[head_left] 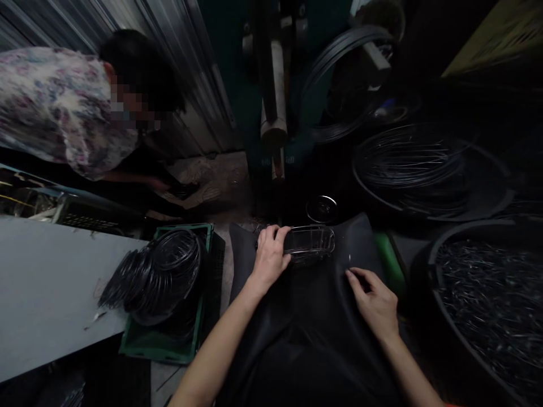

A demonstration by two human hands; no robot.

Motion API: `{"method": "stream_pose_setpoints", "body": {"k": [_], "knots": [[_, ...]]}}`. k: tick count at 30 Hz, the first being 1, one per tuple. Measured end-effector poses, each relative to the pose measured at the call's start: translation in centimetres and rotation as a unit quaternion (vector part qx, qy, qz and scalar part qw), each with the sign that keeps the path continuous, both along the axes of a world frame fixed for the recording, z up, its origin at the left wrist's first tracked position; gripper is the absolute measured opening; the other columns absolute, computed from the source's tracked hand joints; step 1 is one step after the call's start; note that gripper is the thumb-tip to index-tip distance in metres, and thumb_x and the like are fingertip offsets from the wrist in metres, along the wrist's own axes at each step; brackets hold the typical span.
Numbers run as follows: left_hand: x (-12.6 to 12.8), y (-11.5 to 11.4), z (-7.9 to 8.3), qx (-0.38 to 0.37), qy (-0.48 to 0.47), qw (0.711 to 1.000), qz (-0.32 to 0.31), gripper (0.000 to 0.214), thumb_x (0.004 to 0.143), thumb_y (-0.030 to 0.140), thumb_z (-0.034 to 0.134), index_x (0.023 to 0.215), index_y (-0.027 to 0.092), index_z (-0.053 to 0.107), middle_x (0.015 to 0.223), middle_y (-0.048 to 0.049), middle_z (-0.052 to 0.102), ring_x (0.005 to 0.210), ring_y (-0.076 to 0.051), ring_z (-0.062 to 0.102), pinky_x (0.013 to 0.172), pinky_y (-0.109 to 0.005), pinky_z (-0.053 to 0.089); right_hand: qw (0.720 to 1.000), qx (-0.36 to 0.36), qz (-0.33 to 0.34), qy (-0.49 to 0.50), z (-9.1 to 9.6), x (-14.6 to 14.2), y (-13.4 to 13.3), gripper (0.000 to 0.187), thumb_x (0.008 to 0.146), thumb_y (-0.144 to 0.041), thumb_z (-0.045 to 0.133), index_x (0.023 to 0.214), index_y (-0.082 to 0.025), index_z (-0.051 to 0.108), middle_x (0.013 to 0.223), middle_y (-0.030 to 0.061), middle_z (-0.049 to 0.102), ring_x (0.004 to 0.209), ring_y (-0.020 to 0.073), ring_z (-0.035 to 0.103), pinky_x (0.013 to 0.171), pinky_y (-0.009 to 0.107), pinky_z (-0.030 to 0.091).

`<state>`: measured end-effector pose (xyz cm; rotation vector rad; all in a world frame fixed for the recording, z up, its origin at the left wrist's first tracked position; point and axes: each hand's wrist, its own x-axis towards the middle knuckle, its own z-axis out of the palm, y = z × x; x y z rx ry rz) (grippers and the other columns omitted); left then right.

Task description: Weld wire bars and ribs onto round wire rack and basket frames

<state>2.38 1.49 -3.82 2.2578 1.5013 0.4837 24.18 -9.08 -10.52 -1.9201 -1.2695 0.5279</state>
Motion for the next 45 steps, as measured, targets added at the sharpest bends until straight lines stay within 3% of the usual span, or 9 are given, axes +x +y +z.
{"method": "stream_pose_setpoints", "body": {"k": [4,10,13,17,26,32,37,40,45], "knots": [[-0.2,0.4,0.1,-0.013,-0.003,1.000,-0.014,0.059,0.066,0.006,0.062,0.120,0.022,0.045,0.110,-0.0065,0.046,0.106,-0.024,0.045,0.092,-0.042,0.045,0.996,-0.019,-0.026,0.083,2.2,-1.1,-0.3,0.042,0.077,-0.057,0.057,0.083,-0.017,0.066,0.074,0.0058,0.068,0.056,0.0155,0.058,0.060,0.029,0.050],[-0.9,-0.2,-0.9,0.042,-0.025,0.999,-0.020,0.023,0.068,0.010,0.064,0.088,0.020,0.059,0.109,-0.0062,0.044,0.104,-0.023,0.045,0.090,-0.040,0.045,0.973,-0.037,0.041,0.222,5.6,-3.9,1.8,0.036,0.078,-0.051,0.061,0.087,-0.017,0.067,0.073,0.0055,0.067,0.063,0.0179,0.064,0.058,0.027,0.051],[-1.4,0.2,-0.3,0.088,-0.057,0.994,-0.004,0.031,0.069,0.009,0.063,0.097,0.020,0.055,0.109,-0.0070,0.046,0.106,-0.022,0.048,0.093,-0.039,0.045,0.971,-0.025,0.052,0.233,7.0,-4.7,3.4,0.033,0.077,-0.048,0.063,0.086,-0.017,0.068,0.073,0.0049,0.067,0.063,0.0173,0.064,0.057,0.026,0.051],[-1.9,1.3,0.2,0.093,-0.095,0.991,-0.023,0.051,0.068,0.007,0.062,0.114,0.019,0.045,0.112,-0.0081,0.052,0.109,-0.022,0.052,0.096,-0.041,0.046,0.972,-0.006,0.059,0.229,8.1,-5.2,4.8,0.031,0.077,-0.047,0.065,0.086,-0.017,0.068,0.075,0.0046,0.068,0.065,0.0171,0.064,0.062,0.027,0.052],[-2.1,1.7,-2.2,0.070,-0.115,0.990,-0.049,0.057,0.070,0.011,0.063,0.122,0.020,0.042,0.120,-0.0090,0.054,0.117,-0.023,0.052,0.110,-0.053,0.032,0.974,-0.038,0.048,0.220,6.9,-5.2,4.7,0.034,0.076,-0.049,0.065,0.087,-0.017,0.068,0.071,0.0039,0.066,0.063,0.0165,0.062,0.060,0.026,0.050],[-1.1,1.4,-1.2,0.036,-0.067,0.997,-0.005,0.058,0.067,0.003,0.059,0.119,0.018,0.040,0.118,-0.0109,0.049,0.116,-0.027,0.048,0.105,-0.055,0.036,0.972,-0.047,0.042,0.227,6.6,-5.3,4.9,0.035,0.075,-0.050,0.065,0.086,-0.017,0.067,0.073,0.0044,0.066,0.063,0.0159,0.061,0.058,0.025,0.049],[-1.3,1.6,-1.1,0.028,-0.069,0.997,-0.024,0.054,0.065,0.004,0.060,0.114,0.018,0.041,0.110,-0.0097,0.049,0.107,-0.025,0.050,0.096,-0.049,0.044,0.972,-0.057,0.043,0.225,6.3,-5.8,5.4,0.036,0.075,-0.051,0.064,0.087,-0.017,0.067,0.071,0.0041,0.066,0.062,0.0161,0.061,0.058,0.026,0.048],[-1.7,1.8,-1.0,0.050,-0.083,0.995,-0.027,0.055,0.066,0.007,0.061,0.115,0.019,0.040,0.110,-0.0095,0.049,0.107,-0.024,0.050,0.093,-0.045,0.047,0.971,-0.052,0.051,0.226,6.3,-6.2,6.0,0.034,0.076,-0.050,0.063,0.086,-0.018,0.068,0.073,0.0039,0.067,0.063,0.0158,0.062,0.060,0.026,0.049],[-1.8,2.4,0.3,0.149,-0.050,0.987,-0.014,0.056,0.069,0.007,0.061,0.119,0.018,0.039,0.114,-0.0113,0.049,0.110,-0.026,0.050,0.098,-0.050,0.044,0.969,-0.024,0.067,0.237,6.9,-6.9,7.7,0.032,0.077,-0.048,0.063,0.085,-0.018,0.068,0.074,0.0038,0.067,0.061,0.0148,0.060,0.059,0.026,0.048]]}}
